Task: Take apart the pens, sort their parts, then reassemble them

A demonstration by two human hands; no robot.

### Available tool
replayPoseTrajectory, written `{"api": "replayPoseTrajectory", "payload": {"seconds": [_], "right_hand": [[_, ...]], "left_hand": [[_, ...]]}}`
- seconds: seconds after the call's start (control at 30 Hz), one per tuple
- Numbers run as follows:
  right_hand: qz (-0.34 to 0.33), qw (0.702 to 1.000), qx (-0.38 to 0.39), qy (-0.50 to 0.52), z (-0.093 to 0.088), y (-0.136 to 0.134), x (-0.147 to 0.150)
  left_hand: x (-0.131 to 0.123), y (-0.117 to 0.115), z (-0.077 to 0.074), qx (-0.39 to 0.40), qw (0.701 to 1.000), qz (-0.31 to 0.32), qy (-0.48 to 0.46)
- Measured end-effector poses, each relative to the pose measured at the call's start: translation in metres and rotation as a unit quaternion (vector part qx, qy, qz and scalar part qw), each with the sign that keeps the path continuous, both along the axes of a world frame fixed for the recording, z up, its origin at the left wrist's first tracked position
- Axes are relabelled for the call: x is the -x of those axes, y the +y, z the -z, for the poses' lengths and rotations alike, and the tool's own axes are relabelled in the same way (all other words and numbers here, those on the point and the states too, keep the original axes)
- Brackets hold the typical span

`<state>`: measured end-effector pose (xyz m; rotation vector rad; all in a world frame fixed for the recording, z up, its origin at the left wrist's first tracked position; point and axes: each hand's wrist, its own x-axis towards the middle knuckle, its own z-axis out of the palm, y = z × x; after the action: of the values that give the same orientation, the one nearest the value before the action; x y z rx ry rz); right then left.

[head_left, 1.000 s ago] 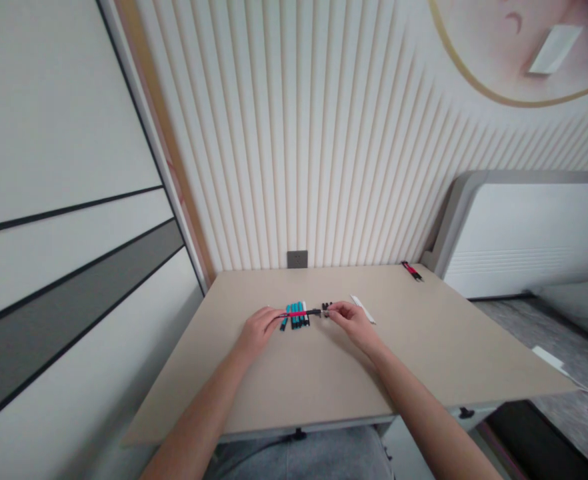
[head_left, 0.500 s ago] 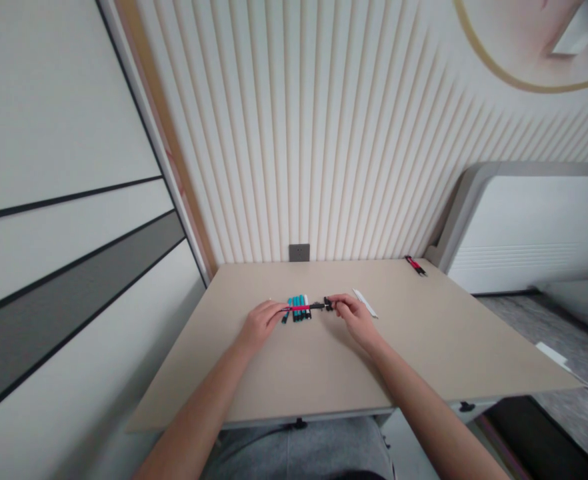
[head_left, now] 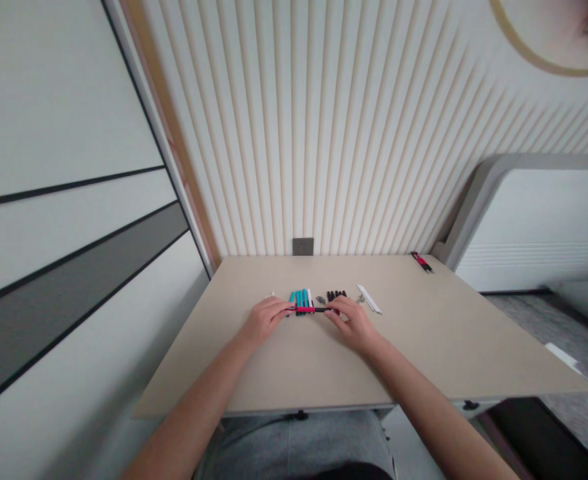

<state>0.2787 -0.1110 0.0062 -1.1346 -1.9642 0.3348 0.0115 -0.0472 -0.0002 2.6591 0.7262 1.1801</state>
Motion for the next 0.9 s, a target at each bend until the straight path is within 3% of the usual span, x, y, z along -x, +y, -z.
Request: {"api": "replayPoseTrajectory", "payload": {"seconds": [0.23,0.5,0.73,0.9], "right_hand": [[-0.016,0.999,0.005,-0.038,0.000,-0.002,0.000],[0.006,0.994,0.088,0.065,0.005,0.004,0.004],[0.065,0.983,0.042,0.169,0.006,0.012,-0.005],[0.076,0.970,0.062,0.223,0.011,0.015,-0.015]], "left_hand": [[0.002,-0.002,0.000,-0.041,0.999,0.014,0.015],[-0.002,-0.002,0.001,-0.053,0.998,-0.019,0.021],[-0.002,-0.001,0.000,-0.018,0.998,-0.048,-0.032],[0.001,0.001,0.001,-0.010,0.998,-0.052,-0.032]]}}
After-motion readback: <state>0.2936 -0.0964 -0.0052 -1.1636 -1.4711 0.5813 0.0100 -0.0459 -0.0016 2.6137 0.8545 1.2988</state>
